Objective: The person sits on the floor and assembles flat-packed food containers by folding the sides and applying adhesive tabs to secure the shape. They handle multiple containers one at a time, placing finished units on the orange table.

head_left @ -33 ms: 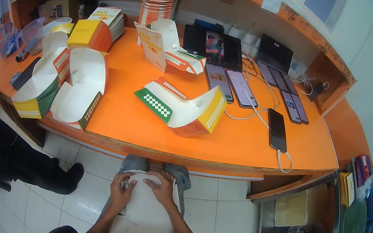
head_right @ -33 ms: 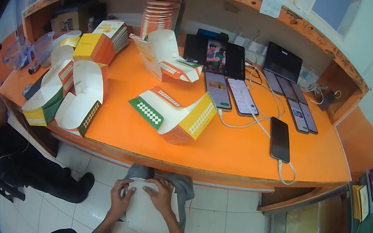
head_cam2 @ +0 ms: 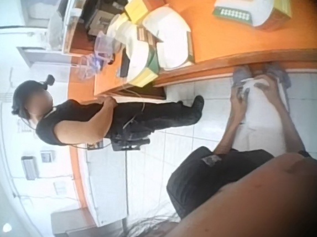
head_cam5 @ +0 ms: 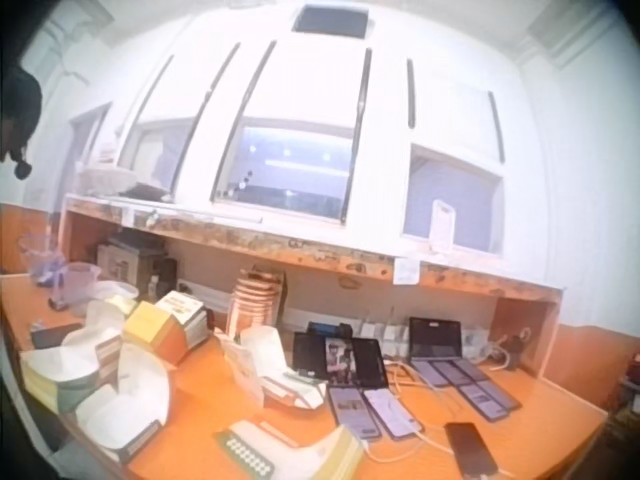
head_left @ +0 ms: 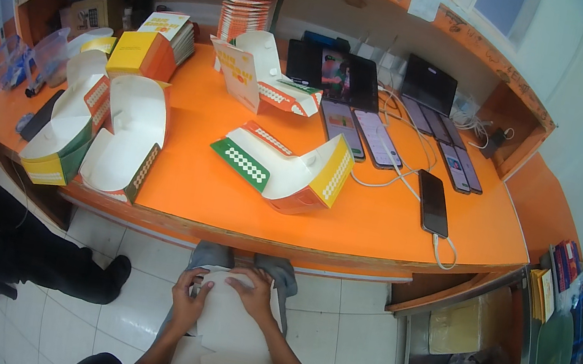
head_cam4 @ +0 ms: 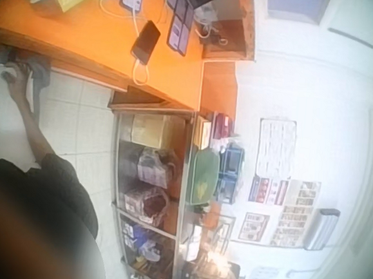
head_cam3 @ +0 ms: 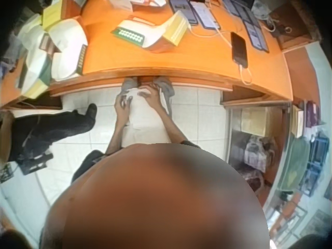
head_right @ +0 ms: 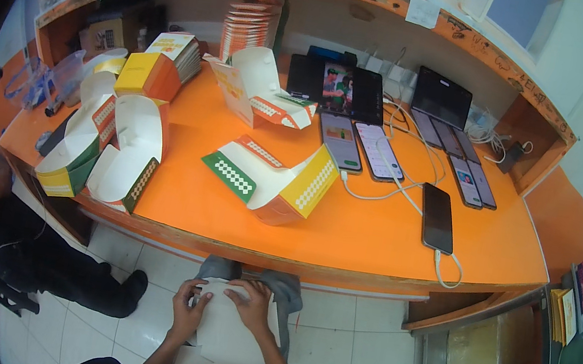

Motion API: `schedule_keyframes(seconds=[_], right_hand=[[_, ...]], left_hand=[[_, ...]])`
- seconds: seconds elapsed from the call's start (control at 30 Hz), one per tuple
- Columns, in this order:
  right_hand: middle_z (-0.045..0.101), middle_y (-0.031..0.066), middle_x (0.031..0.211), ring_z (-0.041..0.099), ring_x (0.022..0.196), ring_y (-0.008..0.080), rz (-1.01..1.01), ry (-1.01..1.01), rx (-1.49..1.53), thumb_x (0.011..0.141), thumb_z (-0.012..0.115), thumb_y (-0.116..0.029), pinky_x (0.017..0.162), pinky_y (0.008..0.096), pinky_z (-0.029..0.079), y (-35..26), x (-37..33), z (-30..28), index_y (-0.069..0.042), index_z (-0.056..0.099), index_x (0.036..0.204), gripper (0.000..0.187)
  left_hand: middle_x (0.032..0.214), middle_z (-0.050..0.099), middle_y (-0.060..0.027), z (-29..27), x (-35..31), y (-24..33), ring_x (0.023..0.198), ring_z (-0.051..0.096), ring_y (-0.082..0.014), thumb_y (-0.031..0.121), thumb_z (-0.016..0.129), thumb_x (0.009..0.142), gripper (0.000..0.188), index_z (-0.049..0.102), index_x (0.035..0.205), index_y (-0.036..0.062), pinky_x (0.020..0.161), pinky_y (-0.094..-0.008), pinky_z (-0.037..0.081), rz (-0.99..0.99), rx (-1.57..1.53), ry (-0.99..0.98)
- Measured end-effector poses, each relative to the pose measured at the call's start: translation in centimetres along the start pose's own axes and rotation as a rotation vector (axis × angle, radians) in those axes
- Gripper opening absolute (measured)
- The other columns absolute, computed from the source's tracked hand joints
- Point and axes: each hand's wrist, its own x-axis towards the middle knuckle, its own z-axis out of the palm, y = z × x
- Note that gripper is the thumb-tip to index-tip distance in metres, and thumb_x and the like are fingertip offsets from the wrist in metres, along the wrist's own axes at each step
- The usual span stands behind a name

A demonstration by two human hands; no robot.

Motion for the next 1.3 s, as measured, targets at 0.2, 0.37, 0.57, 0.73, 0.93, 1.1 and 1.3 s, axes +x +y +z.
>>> schedule_keyframes(seconds=[0.2, 0.37, 0.57, 0.73, 0.93, 1.1, 1.3], right_hand=[[0.065, 0.0053, 0.091, 0.059, 0.088, 0.0234, 0.044, 0.011, 0.218, 0.076, 0.073, -0.021, 0.087, 0.0364, 0.035, 0.6, -0.2, 1.6, -0.014, 0.069, 0.094, 0.019], [0.065, 0.0072, 0.093, 0.059, 0.091, 0.0259, 0.019, 0.109, -0.035, 0.079, 0.069, -0.018, 0.086, 0.0377, 0.037, 2.0, 0.1, 1.6, -0.012, 0.068, 0.097, 0.019], [0.065, 0.0107, 0.093, 0.058, 0.095, 0.0301, -0.008, 0.250, -0.015, 0.078, 0.069, -0.015, 0.083, 0.0402, 0.040, 5.0, 2.2, -0.8, -0.007, 0.065, 0.096, 0.020], [0.062, 0.0148, 0.097, 0.057, 0.094, 0.0332, 0.210, 0.080, 0.035, 0.080, 0.065, -0.011, 0.081, 0.0418, 0.043, 7.6, 3.0, -2.0, -0.004, 0.063, 0.100, 0.022], [0.061, 0.0148, 0.097, 0.058, 0.092, 0.0306, -0.100, 0.035, 0.210, 0.081, 0.060, -0.009, 0.079, 0.0402, 0.046, 10.1, 4.8, 1.2, 0.000, 0.059, 0.105, 0.026], [0.061, 0.0151, 0.098, 0.058, 0.093, 0.0304, -0.191, -0.123, 0.128, 0.080, 0.060, -0.008, 0.078, 0.0406, 0.046, 11.3, 4.7, 4.3, 0.000, 0.058, 0.105, 0.026], [0.061, 0.0154, 0.098, 0.057, 0.094, 0.0303, -0.310, -0.175, -0.143, 0.079, 0.061, -0.007, 0.078, 0.0410, 0.046, 10.8, 4.1, 8.3, 0.001, 0.057, 0.105, 0.027]], left_hand=[[0.079, 0.057, -0.0042, -0.9, -0.1, -1.0, 0.073, 0.049, -0.0089, 0.007, 0.062, 0.085, 0.026, 0.058, 0.110, 0.0047, 0.060, -0.0227, 0.040, -0.143, -0.106, -0.002], [0.089, 0.062, -0.0088, 0.5, 1.3, -1.7, 0.077, 0.053, -0.0108, 0.007, 0.059, 0.087, 0.026, 0.055, 0.112, 0.0018, 0.065, -0.0230, 0.043, 0.053, -0.041, -0.033], [0.084, 0.064, -0.0091, 4.2, 4.8, -1.8, 0.065, 0.054, -0.0085, 0.006, 0.061, 0.085, 0.024, 0.055, 0.108, 0.0001, 0.054, -0.0222, 0.041, 0.003, -0.056, -0.092], [0.074, 0.060, -0.0058, 6.3, 7.4, -2.1, 0.056, 0.048, -0.0046, 0.004, 0.061, 0.084, 0.015, 0.058, 0.097, -0.0018, 0.046, -0.0203, 0.036, 0.187, 0.031, -0.086], [0.068, 0.055, 0.0001, 4.6, 6.5, -1.8, 0.056, 0.048, -0.0040, 0.002, 0.058, 0.085, 0.007, 0.059, 0.089, -0.0036, 0.044, -0.0212, 0.036, -0.070, 0.017, -0.048], [0.072, 0.057, -0.0004, 2.7, 5.9, -3.1, 0.061, 0.049, -0.0043, 0.003, 0.058, 0.086, 0.013, 0.057, 0.097, -0.0030, 0.049, -0.0207, 0.039, -0.121, 0.001, 0.148], [0.104, 0.061, -0.0082, 0.6, 4.8, -3.8, 0.095, 0.054, -0.0116, 0.002, 0.055, 0.088, 0.027, 0.051, 0.114, -0.0050, 0.080, -0.0231, 0.041, -0.096, -0.048, 0.294]])
